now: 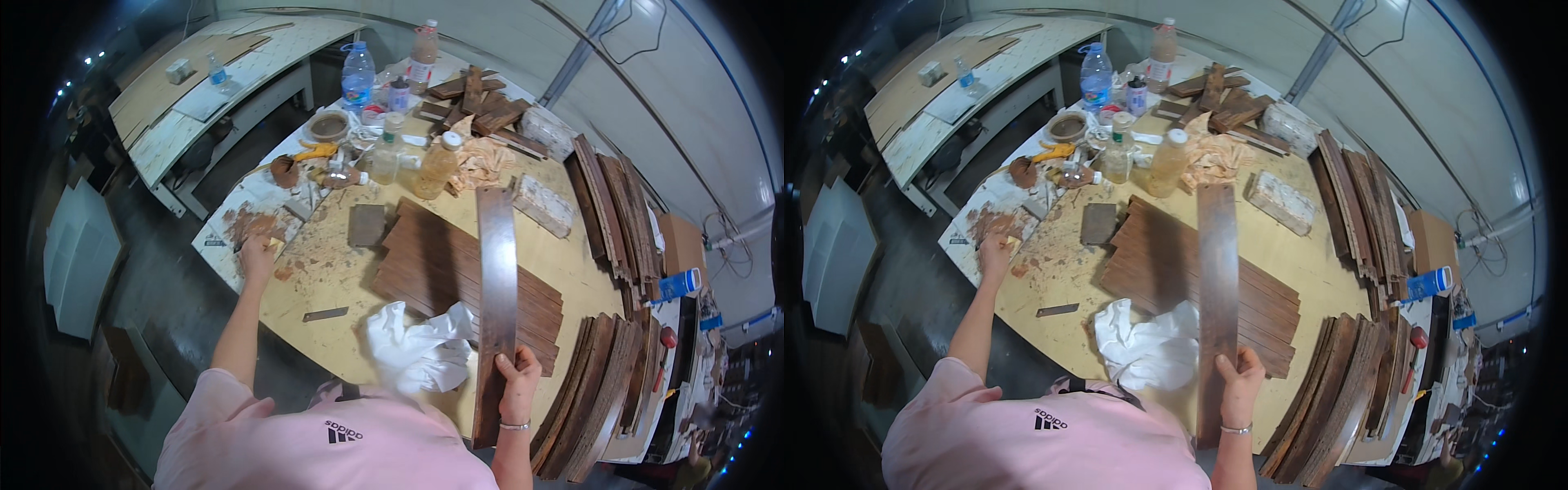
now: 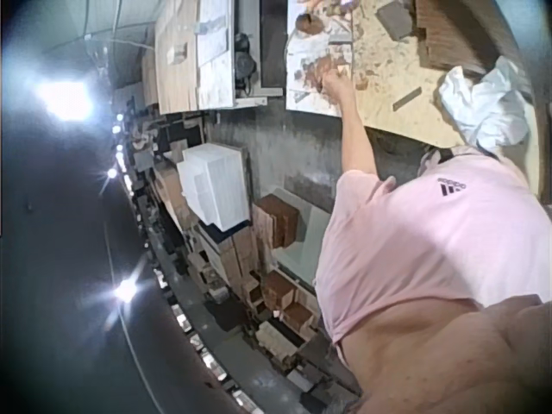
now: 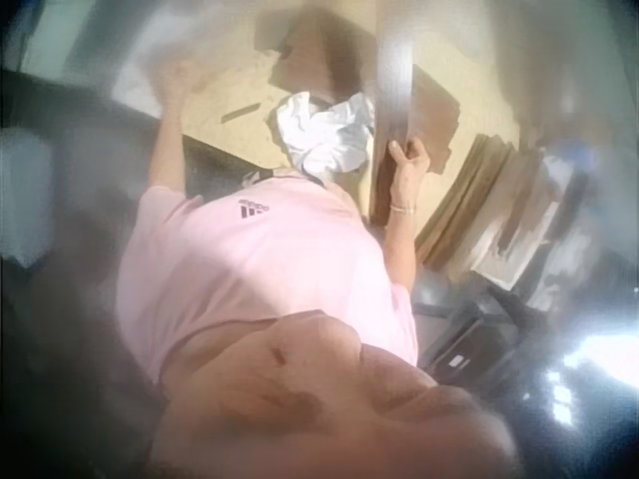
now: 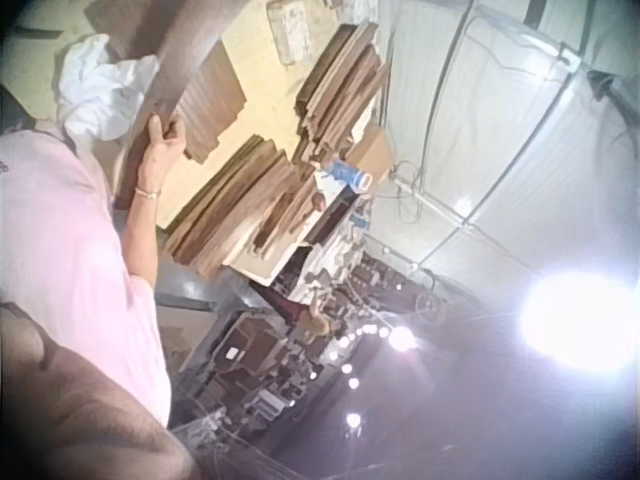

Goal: The person wipes long wooden slats with a white cloth after applying a substance from a small sponge.

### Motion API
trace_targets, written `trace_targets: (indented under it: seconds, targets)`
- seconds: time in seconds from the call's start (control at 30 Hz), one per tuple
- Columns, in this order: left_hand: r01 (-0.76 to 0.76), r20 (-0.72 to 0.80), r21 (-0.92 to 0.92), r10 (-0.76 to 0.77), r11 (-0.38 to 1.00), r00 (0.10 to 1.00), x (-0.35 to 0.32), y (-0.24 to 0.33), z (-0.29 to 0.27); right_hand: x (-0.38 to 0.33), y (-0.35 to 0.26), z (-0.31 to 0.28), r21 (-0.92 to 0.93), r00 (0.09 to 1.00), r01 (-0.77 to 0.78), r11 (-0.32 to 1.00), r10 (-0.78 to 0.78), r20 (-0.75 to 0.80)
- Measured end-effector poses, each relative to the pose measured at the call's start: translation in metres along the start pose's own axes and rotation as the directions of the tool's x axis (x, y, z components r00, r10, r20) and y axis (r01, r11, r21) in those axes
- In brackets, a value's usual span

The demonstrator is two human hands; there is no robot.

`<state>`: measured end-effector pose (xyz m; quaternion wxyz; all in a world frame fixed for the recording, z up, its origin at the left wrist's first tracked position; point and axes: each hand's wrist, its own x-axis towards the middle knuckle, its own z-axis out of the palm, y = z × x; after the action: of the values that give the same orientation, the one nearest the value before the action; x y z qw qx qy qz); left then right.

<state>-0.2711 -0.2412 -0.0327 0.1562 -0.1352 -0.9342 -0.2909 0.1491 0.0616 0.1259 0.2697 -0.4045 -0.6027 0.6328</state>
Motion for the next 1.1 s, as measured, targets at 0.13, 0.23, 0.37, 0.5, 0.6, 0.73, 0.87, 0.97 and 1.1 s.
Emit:
trace_targets:
  seconds: [0.13,0.23,0.37,0.5,0.6,0.73,0.87,0.97,1.1]
  targets:
    - [-0.006,0.011,-0.565,0.014,0.825,1.0,-0.002,0.053,0.016,-0.021,0.005,-0.006,-0.079,0.999,-0.036,0.996,0.036,-0.007]
    - [-0.05,0.175,-0.766,0.283,0.641,0.943,-0.024,0.218,-0.03,-0.035,0.007,-0.013,-0.097,0.997,-0.081,0.992,0.08,-0.007]
    - [-0.251,0.01,-0.809,0.438,0.532,0.899,-0.022,0.308,-0.022,-0.047,0.012,-0.023,-0.072,0.995,-0.088,0.993,0.091,0.036]
    - [-0.293,-0.04,-0.817,0.458,0.497,0.888,-0.028,0.336,-0.008,-0.054,0.012,-0.029,-0.087,0.997,-0.069,0.994,0.071,0.023]
    - [-0.446,-0.085,-0.782,0.634,0.436,0.769,-0.067,0.346,-0.022,-0.056,0.006,-0.034,-0.083,0.997,-0.072,0.994,0.07,-0.026]
    - [-0.616,-0.199,-0.779,0.888,0.112,0.414,-0.154,0.336,-0.045,-0.046,0.006,-0.04,-0.074,0.996,-0.037,0.997,0.031,-0.08]
    - [-0.612,-0.221,-0.79,0.917,0.031,0.332,-0.168,0.331,-0.042,-0.032,0.005,-0.036,0.005,0.994,-0.015,1.0,0.016,-0.112]
    - [-0.405,-0.043,-0.862,0.751,0.305,0.659,-0.118,0.365,-0.035,-0.016,-0.002,-0.026,0.077,0.99,-0.007,0.997,0.018,-0.142]
    - [-0.505,-0.109,-0.821,0.796,0.265,0.596,-0.126,0.376,-0.029,0.02,-0.01,-0.022,0.106,0.984,0.046,0.993,-0.027,-0.176]
